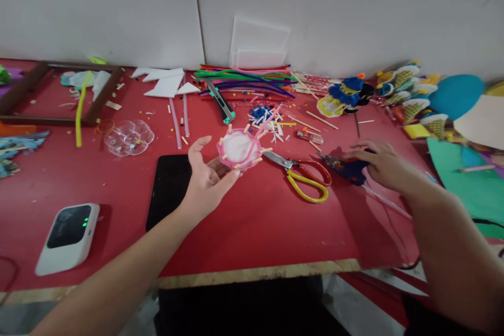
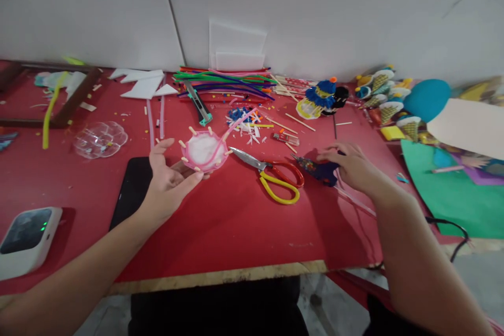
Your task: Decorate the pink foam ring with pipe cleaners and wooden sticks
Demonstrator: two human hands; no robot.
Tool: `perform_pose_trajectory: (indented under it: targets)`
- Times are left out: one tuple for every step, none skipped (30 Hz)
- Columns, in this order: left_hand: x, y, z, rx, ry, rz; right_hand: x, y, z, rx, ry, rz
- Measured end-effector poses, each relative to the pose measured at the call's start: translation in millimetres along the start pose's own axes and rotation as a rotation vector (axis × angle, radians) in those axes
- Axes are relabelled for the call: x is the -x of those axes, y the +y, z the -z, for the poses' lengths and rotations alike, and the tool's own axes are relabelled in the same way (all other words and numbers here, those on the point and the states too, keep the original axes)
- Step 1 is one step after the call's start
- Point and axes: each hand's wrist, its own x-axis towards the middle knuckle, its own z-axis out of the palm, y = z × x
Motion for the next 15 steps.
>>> perform_pose_trajectory:
  targets:
    - [0, 0, -0.3, -0.003, -0.017, 0.006, -4, -2, 0, 0.029, -0.014, 0.030]
    - [1, -1, -0.6, -0.003, -0.031, 0.009, -9, -7, 0, 0.071, -0.034, 0.061]
    - [1, -1, -0.8, -0.006, -0.042, 0.015, -15, -17, 2, 0.137, -0.046, 0.079]
    - [1, -1, -1.0, -0.011, -0.046, 0.018, -22, -30, 3, 0.213, -0.039, 0.052]
    - [0, -2, -1.2, -0.018, -0.046, 0.020, -30, -47, 5, 0.244, -0.005, 0.038]
    - [0, -2, -1.2, -0.026, -0.042, 0.019, -38, -67, 6, 0.259, 0.021, 0.021]
    - [0, -3, -1.2, -0.030, -0.038, 0.019, -46, -88, 7, 0.278, 0.064, -0.058]
    - [-1, -3, -0.9, -0.029, -0.032, 0.017, -55, -109, 6, 0.271, 0.083, -0.116]
    - [-1, -3, -0.5, -0.025, -0.026, 0.015, -62, -128, 4, 0.239, 0.129, -0.142]
    - [-2, -3, 0.1, -0.019, -0.014, 0.010, -68, -144, 0, 0.201, 0.208, -0.144]
    - [-2, -4, 0.9, -0.016, -0.001, 0.007, -72, -156, -6, 0.168, 0.301, -0.139]
    - [-3, -4, 1.6, -0.016, 0.012, 0.002, -75, -165, -12, 0.128, 0.337, -0.144]
    - [-3, -4, 2.3, -0.020, 0.021, -0.003, -76, -170, -20, 0.083, 0.395, -0.131]
    - [-3, -4, 2.7, -0.027, 0.023, -0.006, -75, -173, -27, 0.031, 0.434, -0.107]
    - [-3, -3, 3.0, -0.034, 0.018, -0.011, -73, -173, -35, -0.024, 0.447, -0.073]
